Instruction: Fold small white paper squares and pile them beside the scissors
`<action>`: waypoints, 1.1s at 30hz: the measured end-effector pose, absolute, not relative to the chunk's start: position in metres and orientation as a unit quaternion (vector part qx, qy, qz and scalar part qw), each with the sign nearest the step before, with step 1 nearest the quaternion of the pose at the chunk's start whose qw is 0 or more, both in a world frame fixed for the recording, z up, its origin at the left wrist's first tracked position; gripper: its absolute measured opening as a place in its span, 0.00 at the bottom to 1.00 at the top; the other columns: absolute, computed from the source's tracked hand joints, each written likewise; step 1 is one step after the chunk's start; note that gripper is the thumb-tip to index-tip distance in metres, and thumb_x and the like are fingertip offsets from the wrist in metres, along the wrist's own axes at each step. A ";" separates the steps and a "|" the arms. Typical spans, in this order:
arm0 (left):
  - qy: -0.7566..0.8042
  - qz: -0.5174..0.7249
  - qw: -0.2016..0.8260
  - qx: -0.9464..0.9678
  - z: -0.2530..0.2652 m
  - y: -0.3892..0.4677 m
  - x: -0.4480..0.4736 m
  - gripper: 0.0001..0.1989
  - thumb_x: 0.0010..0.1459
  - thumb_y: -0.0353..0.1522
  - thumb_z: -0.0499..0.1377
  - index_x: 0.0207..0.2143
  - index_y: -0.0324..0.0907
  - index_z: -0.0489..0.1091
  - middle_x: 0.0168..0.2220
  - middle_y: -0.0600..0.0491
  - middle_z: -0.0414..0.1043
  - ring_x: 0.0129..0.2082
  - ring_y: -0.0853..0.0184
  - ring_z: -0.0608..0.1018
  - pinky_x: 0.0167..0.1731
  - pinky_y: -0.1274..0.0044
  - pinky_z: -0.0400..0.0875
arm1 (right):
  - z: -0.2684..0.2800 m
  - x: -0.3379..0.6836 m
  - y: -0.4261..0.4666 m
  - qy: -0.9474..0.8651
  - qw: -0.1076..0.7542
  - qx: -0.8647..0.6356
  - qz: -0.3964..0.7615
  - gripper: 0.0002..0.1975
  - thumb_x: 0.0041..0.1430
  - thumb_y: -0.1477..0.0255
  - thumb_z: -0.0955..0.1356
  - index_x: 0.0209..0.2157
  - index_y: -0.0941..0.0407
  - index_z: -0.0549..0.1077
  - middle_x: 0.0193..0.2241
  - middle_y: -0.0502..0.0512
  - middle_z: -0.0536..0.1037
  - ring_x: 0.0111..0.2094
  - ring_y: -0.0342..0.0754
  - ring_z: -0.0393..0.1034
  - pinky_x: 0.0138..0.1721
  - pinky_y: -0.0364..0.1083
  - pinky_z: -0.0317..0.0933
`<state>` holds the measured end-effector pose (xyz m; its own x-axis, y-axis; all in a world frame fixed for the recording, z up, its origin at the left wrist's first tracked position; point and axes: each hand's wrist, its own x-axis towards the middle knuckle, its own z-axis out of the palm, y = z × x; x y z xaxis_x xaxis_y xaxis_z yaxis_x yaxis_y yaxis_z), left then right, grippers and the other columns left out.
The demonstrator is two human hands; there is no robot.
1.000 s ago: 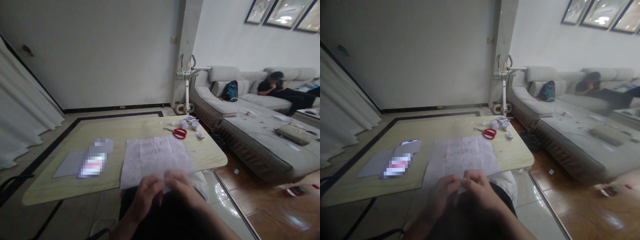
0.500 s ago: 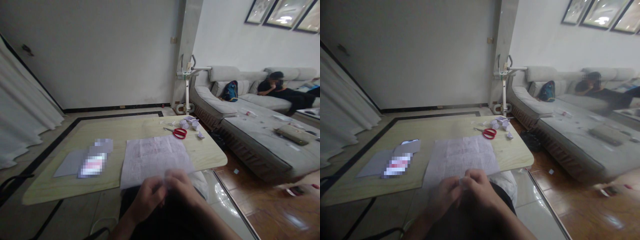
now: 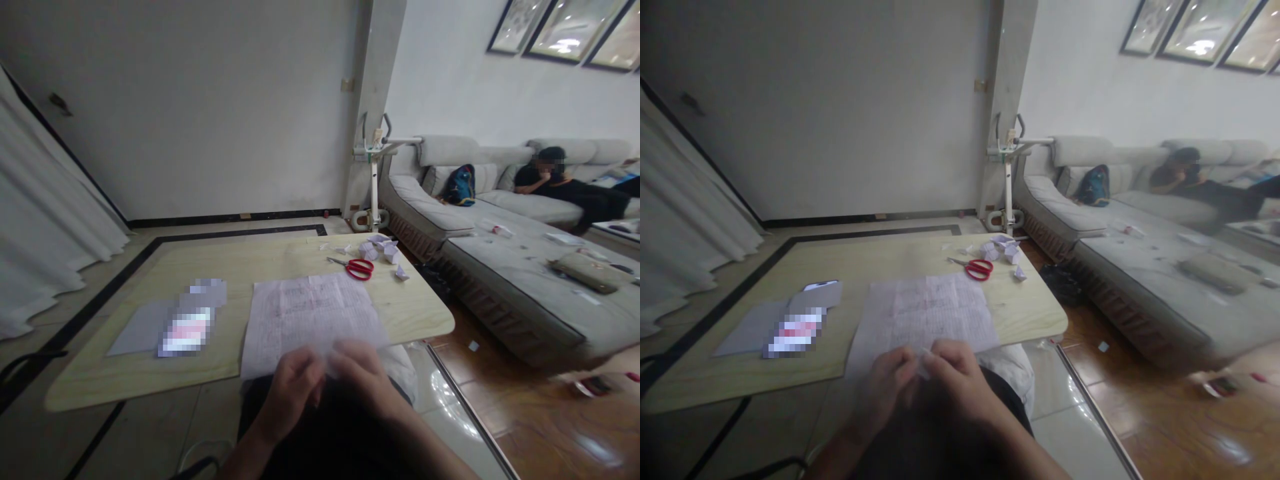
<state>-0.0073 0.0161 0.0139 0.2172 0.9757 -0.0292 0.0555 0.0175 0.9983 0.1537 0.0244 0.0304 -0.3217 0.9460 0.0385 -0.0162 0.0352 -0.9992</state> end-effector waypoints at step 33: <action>0.478 0.449 0.508 0.559 0.012 0.018 -0.008 0.16 0.58 0.40 0.57 0.20 0.44 0.63 0.18 0.58 0.62 0.19 0.69 0.67 0.20 0.80 0.63 | 0.025 0.152 0.027 -0.553 0.402 -0.369 0.630 0.25 0.54 0.51 0.69 0.19 0.56 0.64 0.18 0.47 0.65 0.23 0.43 0.59 0.24 0.41 0.55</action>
